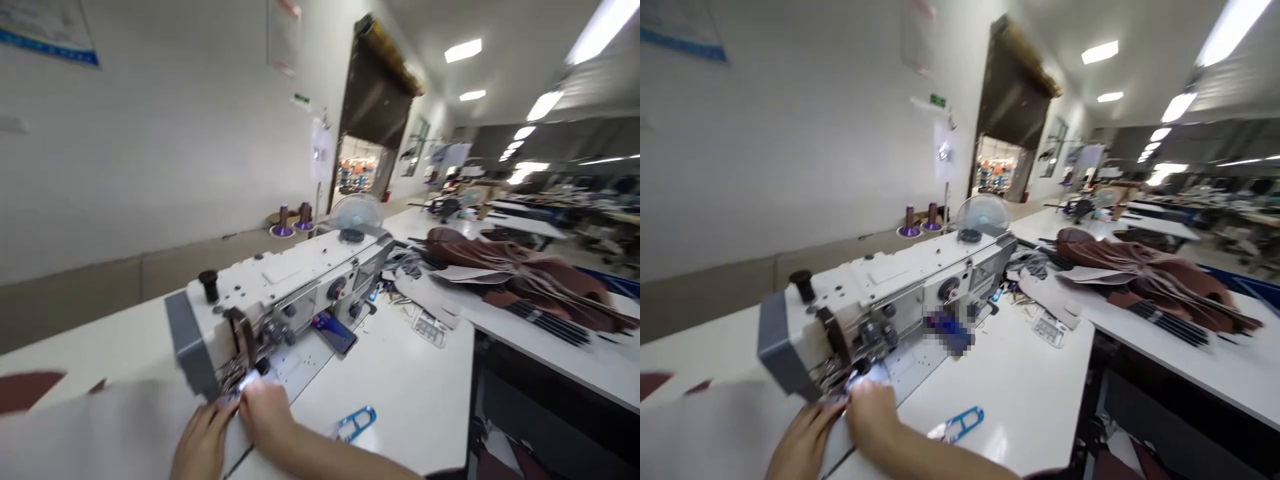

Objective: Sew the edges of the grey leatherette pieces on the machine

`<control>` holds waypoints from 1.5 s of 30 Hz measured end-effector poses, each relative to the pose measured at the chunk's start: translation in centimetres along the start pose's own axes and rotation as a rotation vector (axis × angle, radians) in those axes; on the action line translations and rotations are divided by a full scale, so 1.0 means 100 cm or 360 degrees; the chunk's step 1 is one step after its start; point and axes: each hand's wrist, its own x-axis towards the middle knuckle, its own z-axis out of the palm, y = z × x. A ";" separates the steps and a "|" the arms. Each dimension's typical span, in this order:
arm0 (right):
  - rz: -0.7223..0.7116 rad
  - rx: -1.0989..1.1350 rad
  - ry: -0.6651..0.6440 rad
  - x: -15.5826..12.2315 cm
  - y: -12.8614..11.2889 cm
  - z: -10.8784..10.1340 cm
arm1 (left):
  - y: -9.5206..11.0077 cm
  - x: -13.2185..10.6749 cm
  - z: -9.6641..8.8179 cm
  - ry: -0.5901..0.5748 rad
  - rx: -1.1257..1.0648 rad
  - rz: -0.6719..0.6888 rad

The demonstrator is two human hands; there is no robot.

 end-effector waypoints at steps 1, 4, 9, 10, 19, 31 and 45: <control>-0.0039 -0.0003 -0.0009 -0.005 0.002 -0.005 | 0.008 -0.001 -0.005 -0.0048 0.0060 -0.0059; -0.0167 -0.0103 -0.0022 -0.019 0.011 -0.011 | 0.023 0.005 -0.012 -0.0205 0.0141 -0.0139; -0.0409 -0.0175 0.0030 -0.032 0.013 -0.011 | 0.031 0.010 -0.015 -0.0310 0.0236 -0.0220; -0.0426 -0.0185 0.0036 -0.033 0.012 -0.010 | 0.032 0.010 -0.016 -0.0313 0.0243 -0.0220; -0.0562 -0.0219 -0.0017 -0.031 0.012 -0.010 | 0.032 0.004 -0.016 -0.0324 0.0214 -0.0192; -0.0515 -0.0178 -0.0234 -0.027 0.009 -0.011 | 0.028 0.006 -0.016 -0.0400 0.0241 -0.0231; -0.0479 -0.0185 -0.0222 -0.027 0.007 -0.010 | 0.026 0.012 -0.017 -0.0432 0.0294 -0.0269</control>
